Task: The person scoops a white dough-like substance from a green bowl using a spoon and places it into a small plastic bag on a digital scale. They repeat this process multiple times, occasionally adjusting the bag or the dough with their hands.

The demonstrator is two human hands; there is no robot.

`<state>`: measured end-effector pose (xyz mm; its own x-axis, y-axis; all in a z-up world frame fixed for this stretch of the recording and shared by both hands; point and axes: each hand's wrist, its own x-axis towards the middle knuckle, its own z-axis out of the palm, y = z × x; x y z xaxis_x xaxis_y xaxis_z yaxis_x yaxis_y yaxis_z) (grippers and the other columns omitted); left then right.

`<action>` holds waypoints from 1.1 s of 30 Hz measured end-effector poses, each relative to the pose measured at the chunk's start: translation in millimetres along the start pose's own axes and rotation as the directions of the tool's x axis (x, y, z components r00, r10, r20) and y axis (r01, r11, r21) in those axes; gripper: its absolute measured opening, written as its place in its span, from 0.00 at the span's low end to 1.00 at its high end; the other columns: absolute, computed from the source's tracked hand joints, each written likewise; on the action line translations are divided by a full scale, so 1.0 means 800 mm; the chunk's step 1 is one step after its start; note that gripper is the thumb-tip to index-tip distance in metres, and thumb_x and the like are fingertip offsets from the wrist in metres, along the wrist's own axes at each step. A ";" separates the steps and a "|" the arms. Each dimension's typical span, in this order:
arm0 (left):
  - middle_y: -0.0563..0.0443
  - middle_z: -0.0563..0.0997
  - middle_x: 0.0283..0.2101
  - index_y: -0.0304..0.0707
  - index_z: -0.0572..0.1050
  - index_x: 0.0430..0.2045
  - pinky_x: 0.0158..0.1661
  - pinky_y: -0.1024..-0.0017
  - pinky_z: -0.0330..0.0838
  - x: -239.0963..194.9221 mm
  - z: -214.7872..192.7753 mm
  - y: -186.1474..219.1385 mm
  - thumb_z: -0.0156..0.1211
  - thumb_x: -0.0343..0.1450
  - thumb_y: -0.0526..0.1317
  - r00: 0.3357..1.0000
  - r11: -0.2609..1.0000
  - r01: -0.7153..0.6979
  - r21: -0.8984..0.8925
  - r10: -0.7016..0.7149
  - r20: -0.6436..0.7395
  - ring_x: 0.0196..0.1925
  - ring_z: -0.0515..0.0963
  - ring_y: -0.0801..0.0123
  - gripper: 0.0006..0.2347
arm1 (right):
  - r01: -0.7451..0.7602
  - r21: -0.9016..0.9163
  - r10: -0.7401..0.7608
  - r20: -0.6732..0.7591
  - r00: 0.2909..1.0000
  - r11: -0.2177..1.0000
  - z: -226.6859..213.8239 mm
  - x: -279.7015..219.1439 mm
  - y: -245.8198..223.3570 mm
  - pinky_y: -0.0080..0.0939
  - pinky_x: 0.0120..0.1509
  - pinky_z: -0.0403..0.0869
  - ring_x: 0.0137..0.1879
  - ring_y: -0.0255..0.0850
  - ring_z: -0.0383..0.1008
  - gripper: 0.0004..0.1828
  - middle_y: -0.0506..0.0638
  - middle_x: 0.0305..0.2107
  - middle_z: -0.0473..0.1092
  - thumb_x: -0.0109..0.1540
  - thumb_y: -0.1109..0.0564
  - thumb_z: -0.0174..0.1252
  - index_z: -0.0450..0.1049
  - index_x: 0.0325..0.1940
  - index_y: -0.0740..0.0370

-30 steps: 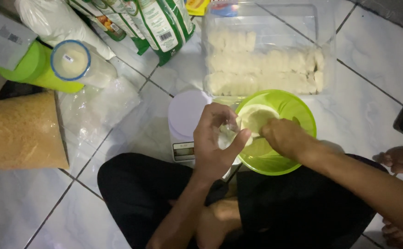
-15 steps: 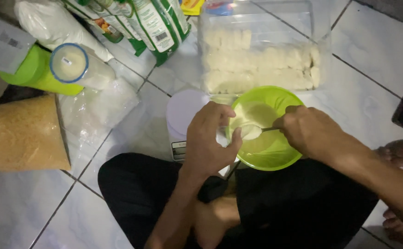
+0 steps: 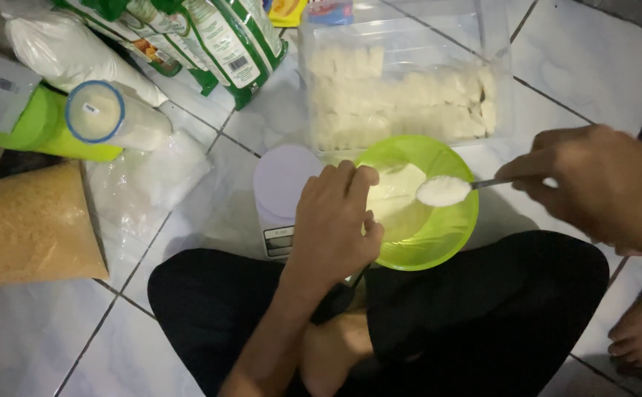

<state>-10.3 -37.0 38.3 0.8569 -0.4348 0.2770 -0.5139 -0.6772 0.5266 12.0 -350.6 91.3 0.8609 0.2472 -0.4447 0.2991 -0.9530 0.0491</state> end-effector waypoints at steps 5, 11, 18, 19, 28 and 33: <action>0.45 0.69 0.38 0.37 0.69 0.41 0.33 0.57 0.61 0.008 0.008 0.004 0.58 0.51 0.32 1.000 0.993 -0.021 0.117 0.021 -0.002 0.36 0.67 0.50 0.23 | -0.085 -0.062 0.080 -0.081 0.993 0.994 -0.013 -0.010 0.014 0.37 0.43 0.76 0.41 0.30 0.82 0.14 0.26 0.33 0.79 0.63 0.43 0.57 0.80 0.50 0.19; 0.43 0.70 0.38 0.37 0.69 0.40 0.33 0.52 0.62 0.019 0.015 0.011 0.59 0.50 0.35 0.999 0.986 -0.015 0.167 0.008 0.043 0.37 0.68 0.46 0.23 | 0.042 -0.022 -0.046 -0.229 0.972 0.999 -0.016 -0.007 0.019 0.40 0.40 0.75 0.38 0.32 0.81 0.13 0.28 0.30 0.79 0.63 0.44 0.58 0.82 0.48 0.22; 0.44 0.71 0.38 0.38 0.70 0.41 0.34 0.53 0.64 0.023 0.029 0.016 0.60 0.51 0.39 0.997 0.961 -0.010 0.276 -0.013 0.079 0.38 0.71 0.47 0.23 | 0.048 -0.014 -0.048 0.012 0.999 0.999 -0.043 0.018 -0.012 0.45 0.46 0.78 0.39 0.39 0.83 0.16 0.31 0.33 0.80 0.64 0.43 0.55 0.79 0.53 0.19; 0.44 0.71 0.38 0.38 0.70 0.41 0.34 0.53 0.64 0.024 0.029 0.017 0.60 0.51 0.39 0.997 0.961 -0.007 0.277 -0.016 0.080 0.38 0.71 0.47 0.23 | 0.051 -0.014 -0.051 0.014 0.999 0.999 -0.039 0.023 -0.013 0.45 0.46 0.78 0.39 0.39 0.83 0.16 0.31 0.33 0.80 0.64 0.43 0.55 0.79 0.53 0.19; 0.44 0.79 0.41 0.41 0.68 0.44 0.38 0.49 0.70 0.031 0.021 0.020 0.61 0.58 0.44 0.946 0.951 0.270 -0.148 -0.234 0.224 0.43 0.78 0.44 0.21 | 0.209 -0.146 -0.236 -0.204 0.950 0.967 -0.049 0.009 -0.059 0.55 0.26 0.79 0.30 0.49 0.81 0.20 0.40 0.37 0.74 0.62 0.50 0.56 0.77 0.57 0.30; 0.49 0.86 0.44 0.42 0.71 0.42 0.46 0.73 0.75 0.031 0.011 0.025 0.60 0.59 0.40 0.942 0.650 0.336 -0.682 -0.242 0.233 0.46 0.83 0.71 0.17 | 0.451 -0.393 -0.591 -0.635 0.498 0.802 -0.066 -0.007 -0.071 0.46 0.36 0.72 0.33 0.47 0.72 0.16 0.57 0.41 0.74 0.69 0.76 0.59 0.78 0.57 0.63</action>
<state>0.3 -66.8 48.6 0.9217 -0.3840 -0.0542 -0.0176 -0.1811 0.9833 11.5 -288.7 138.3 0.5132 0.7974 0.3175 0.7894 -0.5837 0.1902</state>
